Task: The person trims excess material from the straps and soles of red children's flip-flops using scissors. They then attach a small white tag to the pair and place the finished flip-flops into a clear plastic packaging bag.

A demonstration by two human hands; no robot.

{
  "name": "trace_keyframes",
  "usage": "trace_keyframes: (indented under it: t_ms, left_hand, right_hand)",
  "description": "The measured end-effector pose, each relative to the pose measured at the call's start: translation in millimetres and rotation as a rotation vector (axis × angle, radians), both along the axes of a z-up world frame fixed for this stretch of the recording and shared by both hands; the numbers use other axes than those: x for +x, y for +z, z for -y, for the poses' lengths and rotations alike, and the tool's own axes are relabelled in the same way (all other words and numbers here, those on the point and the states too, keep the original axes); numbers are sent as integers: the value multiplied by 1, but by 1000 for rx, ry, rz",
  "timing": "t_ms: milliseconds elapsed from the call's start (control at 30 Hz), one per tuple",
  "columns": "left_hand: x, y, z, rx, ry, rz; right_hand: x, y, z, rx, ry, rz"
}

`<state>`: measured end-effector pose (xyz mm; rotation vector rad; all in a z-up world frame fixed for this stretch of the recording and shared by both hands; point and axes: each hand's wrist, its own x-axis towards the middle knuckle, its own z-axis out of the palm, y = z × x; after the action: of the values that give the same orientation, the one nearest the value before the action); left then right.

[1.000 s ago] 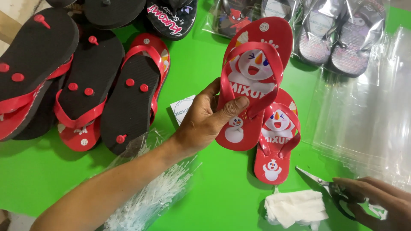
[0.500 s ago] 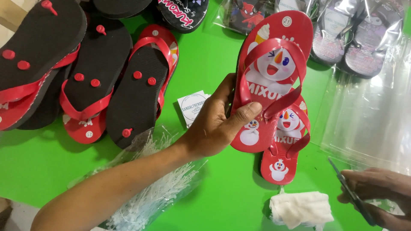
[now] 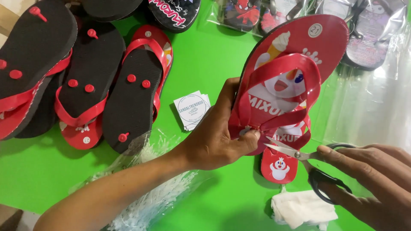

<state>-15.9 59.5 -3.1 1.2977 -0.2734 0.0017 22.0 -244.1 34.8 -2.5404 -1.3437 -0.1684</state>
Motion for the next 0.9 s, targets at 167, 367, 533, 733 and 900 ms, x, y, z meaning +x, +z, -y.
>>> trace_keyframes:
  t_ms: [167,367,533,733,900]
  left_hand:
    - [-3,1,2,47,-2,31]
    - [-5,-6,7,132,26,106]
    - [-6,-7,11,99,15,93]
    - [-5,-7,13,164,25,60]
    - [-5,-4,14,172,-20,54]
  right_hand:
    - [3,0,2,-37,57,93]
    - [1,-1,8,-135,41,102]
    - [9,13,-7,-131,106,84]
    - [18,21,-11,-183,151,26]
    - [23,13,4,-248,192,38]
